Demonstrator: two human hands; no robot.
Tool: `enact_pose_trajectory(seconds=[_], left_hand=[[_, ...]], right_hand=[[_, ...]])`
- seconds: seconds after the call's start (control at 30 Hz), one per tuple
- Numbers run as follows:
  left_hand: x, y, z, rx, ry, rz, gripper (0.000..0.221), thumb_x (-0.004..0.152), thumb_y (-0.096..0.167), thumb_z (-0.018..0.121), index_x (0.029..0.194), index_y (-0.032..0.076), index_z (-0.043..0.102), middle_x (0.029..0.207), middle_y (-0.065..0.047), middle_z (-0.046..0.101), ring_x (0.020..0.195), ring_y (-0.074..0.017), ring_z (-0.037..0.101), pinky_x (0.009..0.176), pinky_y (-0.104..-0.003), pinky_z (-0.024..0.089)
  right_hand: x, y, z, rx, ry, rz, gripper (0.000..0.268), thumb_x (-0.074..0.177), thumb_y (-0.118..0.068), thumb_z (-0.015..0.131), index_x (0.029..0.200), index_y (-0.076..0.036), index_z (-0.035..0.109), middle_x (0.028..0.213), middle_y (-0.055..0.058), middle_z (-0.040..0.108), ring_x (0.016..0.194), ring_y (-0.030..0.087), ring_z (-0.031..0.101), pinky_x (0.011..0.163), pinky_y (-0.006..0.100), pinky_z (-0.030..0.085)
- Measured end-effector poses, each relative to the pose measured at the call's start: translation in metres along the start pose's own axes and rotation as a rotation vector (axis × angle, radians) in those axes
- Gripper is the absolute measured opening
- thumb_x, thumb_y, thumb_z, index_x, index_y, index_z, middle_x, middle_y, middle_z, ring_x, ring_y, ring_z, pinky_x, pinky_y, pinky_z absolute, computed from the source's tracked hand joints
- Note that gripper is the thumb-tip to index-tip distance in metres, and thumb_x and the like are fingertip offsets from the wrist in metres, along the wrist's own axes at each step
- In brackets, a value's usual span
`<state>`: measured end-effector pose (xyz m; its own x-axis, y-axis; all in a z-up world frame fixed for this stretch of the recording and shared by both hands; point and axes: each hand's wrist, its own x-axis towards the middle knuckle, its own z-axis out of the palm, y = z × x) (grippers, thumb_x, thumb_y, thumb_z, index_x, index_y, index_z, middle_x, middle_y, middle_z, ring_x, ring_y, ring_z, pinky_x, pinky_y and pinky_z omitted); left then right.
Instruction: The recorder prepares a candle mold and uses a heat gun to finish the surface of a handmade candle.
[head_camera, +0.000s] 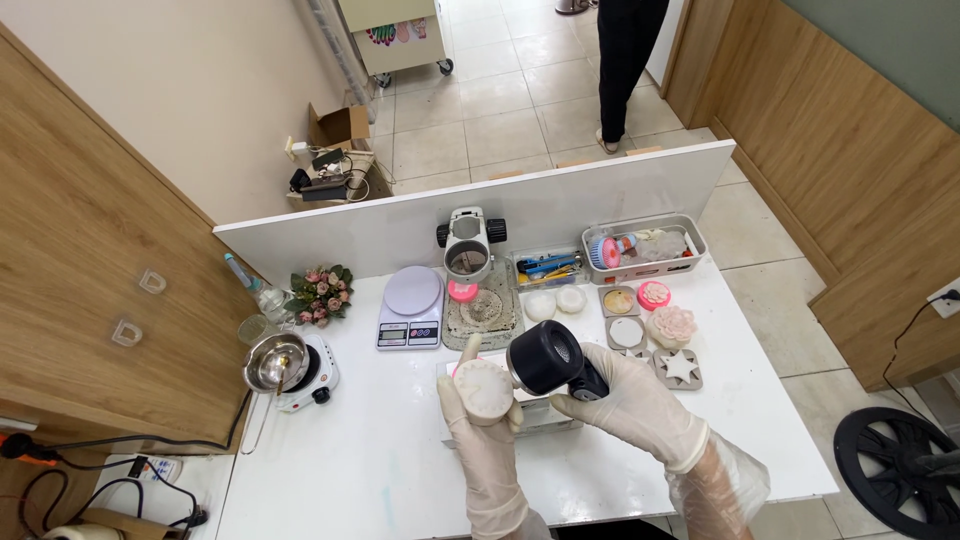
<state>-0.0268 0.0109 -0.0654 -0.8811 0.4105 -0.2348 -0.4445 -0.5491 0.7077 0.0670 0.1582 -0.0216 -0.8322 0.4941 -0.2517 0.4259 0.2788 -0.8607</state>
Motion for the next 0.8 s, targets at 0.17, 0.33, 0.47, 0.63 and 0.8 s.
enact_pose_trajectory(seconds=[0.17,0.33,0.47,0.63,0.8], left_hand=[[0.0,0.0,-0.003,0.02,0.018,-0.002,0.085,0.095,0.073,0.027,0.137,0.009,0.063,0.063,-0.003,0.061,0.043,-0.0099,0.046,0.037,-0.024,0.035],[-0.003,-0.005,-0.003,0.064,-0.001,-0.058,0.094,0.09,0.081,0.023,0.126,0.008,0.071,0.061,-0.001,0.06,0.041,-0.0091,0.045,0.036,-0.022,0.032],[0.0,-0.011,-0.003,0.116,0.07,-0.061,0.085,0.09,0.076,0.031,0.125,0.007,0.067,0.068,-0.001,0.062,0.048,-0.0097,0.051,0.039,-0.022,0.032],[0.011,-0.007,-0.005,0.106,0.089,-0.009,0.072,0.096,0.066,0.04,0.126,0.006,0.065,0.075,-0.001,0.065,0.048,-0.0075,0.049,0.037,-0.021,0.027],[0.004,-0.01,0.0,0.123,0.099,-0.013,0.065,0.094,0.06,0.041,0.138,0.014,0.059,0.087,0.0,0.07,0.049,-0.0036,0.047,0.036,-0.019,0.026]], right_hand=[[-0.005,-0.007,-0.001,-0.008,-0.031,0.027,0.044,0.072,-0.022,0.086,0.113,-0.012,0.075,0.076,-0.002,0.068,0.069,0.006,0.059,0.066,0.025,0.054],[-0.009,-0.003,0.0,0.051,-0.027,0.012,0.044,0.072,-0.021,0.086,0.114,-0.012,0.075,0.078,-0.004,0.07,0.07,0.006,0.06,0.067,0.025,0.055],[-0.007,-0.007,0.0,-0.059,-0.016,-0.035,0.041,0.074,-0.023,0.086,0.112,-0.012,0.075,0.076,-0.001,0.069,0.069,0.007,0.059,0.067,0.026,0.054],[-0.007,-0.007,0.0,-0.003,-0.029,-0.063,0.043,0.072,-0.023,0.086,0.111,-0.012,0.075,0.076,-0.003,0.07,0.07,0.007,0.062,0.067,0.026,0.054],[-0.012,-0.009,0.0,-0.124,-0.044,-0.044,0.037,0.073,-0.024,0.087,0.105,-0.01,0.075,0.074,-0.001,0.069,0.069,0.009,0.06,0.068,0.027,0.054]])
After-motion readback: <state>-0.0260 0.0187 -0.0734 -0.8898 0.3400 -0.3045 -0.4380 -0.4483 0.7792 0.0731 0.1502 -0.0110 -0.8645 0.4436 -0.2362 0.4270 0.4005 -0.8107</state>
